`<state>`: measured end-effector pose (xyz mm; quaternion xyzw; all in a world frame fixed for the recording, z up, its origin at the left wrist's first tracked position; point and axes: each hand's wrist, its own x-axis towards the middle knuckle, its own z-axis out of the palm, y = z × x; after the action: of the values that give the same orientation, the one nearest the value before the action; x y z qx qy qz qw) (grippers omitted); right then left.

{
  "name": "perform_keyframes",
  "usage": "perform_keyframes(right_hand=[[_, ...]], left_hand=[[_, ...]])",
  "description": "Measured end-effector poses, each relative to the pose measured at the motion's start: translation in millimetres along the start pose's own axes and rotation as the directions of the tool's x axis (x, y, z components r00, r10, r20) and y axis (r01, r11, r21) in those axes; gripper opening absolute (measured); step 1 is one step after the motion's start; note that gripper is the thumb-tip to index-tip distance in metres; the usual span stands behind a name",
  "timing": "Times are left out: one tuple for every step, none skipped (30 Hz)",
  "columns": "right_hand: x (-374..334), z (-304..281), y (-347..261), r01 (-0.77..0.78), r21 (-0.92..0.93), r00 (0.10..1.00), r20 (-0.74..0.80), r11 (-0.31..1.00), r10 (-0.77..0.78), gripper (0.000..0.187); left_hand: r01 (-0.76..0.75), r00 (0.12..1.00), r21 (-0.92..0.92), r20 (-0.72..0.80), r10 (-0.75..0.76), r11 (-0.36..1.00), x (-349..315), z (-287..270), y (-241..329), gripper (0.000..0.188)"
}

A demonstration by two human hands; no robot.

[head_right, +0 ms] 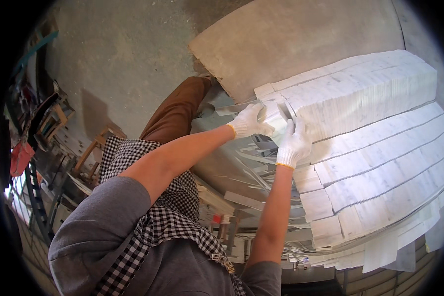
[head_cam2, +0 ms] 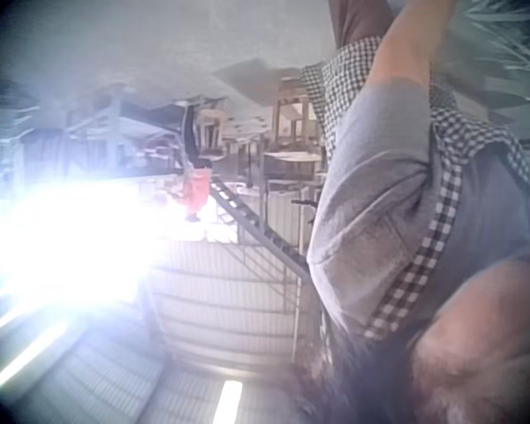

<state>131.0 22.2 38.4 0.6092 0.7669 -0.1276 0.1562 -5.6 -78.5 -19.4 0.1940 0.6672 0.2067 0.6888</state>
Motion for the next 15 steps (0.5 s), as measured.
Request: perform_keyframes(right_hand=[[1,0,2,0.015,-0.024,1.0,0.013,1.0,-0.015,0.02],[2,0,4,0.031,-0.048,0.999,0.026,0.998,-0.029,0.021],[4,-1,5,0.068,-0.033,0.997,0.023,0.997,-0.067,0.021],[7,-2,6,0.105,-0.019,0.994,0.019,0.994,-0.105,0.021],[9,-4,5,0.142,-0.005,0.99,0.014,0.99,-0.142,0.021],[10,-6,3,0.156,-0.022,0.988,0.003,0.988,-0.156,0.021],[11,-10,0,0.169,-0.04,0.985,-0.008,0.985,-0.17,0.021],[10,-11,-3,0.182,-0.057,0.983,-0.018,0.982,-0.184,0.022],[9,-10,-5,0.147,-0.054,0.989,-0.019,0.988,-0.148,0.022],[8,-7,-6,0.112,-0.051,0.993,-0.019,0.992,-0.113,0.023],[7,-5,-6,0.076,-0.048,0.997,-0.019,0.996,-0.077,0.024],[7,-3,-4,0.09,-0.021,0.995,-0.029,0.996,-0.091,0.024],[7,0,-3,0.104,0.006,0.994,-0.039,0.995,-0.104,0.024],[7,2,-1,0.119,0.033,0.992,-0.05,0.992,-0.117,0.025],[8,3,-1,0.138,0.009,0.988,-0.074,0.99,-0.137,0.022]], left_hand=[[0.003,1.0,0.003,0.006,-0.003,1.0,0,0,0,0.108],[0.007,1.0,0.007,0.012,-0.007,1.0,1,-1,0,0.108],[0.004,1.0,-0.006,0.012,-0.004,1.0,1,-1,0,0.108],[0.001,1.0,-0.018,0.012,-0.001,1.0,2,-1,-2,0.109],[-0.002,1.0,-0.03,0.012,0.002,1.0,2,0,-3,0.109],[-0.006,1.0,-0.032,0.005,0.006,0.999,2,1,-4,0.109],[-0.01,1.0,-0.034,-0.001,0.01,0.999,2,1,-5,0.109],[-0.014,1.0,-0.036,-0.008,0.013,0.999,2,2,-6,0.109],[-0.013,1.0,-0.033,-0.003,0.013,0.999,2,1,-6,0.11],[-0.012,1.0,-0.03,0.001,0.012,0.999,1,1,-5,0.11],[-0.012,1.0,-0.027,0.006,0.012,1.0,1,1,-5,0.11],[-0.011,1.0,-0.022,0.013,0.011,1.0,2,0,-5,0.111],[-0.01,1.0,-0.018,0.021,0.011,1.0,2,0,-6,0.111],[-0.01,1.0,-0.014,0.028,0.01,1.0,3,0,-6,0.111],[-0.011,0.999,-0.012,0.031,0.011,1.0,3,0,-6,0.112]])
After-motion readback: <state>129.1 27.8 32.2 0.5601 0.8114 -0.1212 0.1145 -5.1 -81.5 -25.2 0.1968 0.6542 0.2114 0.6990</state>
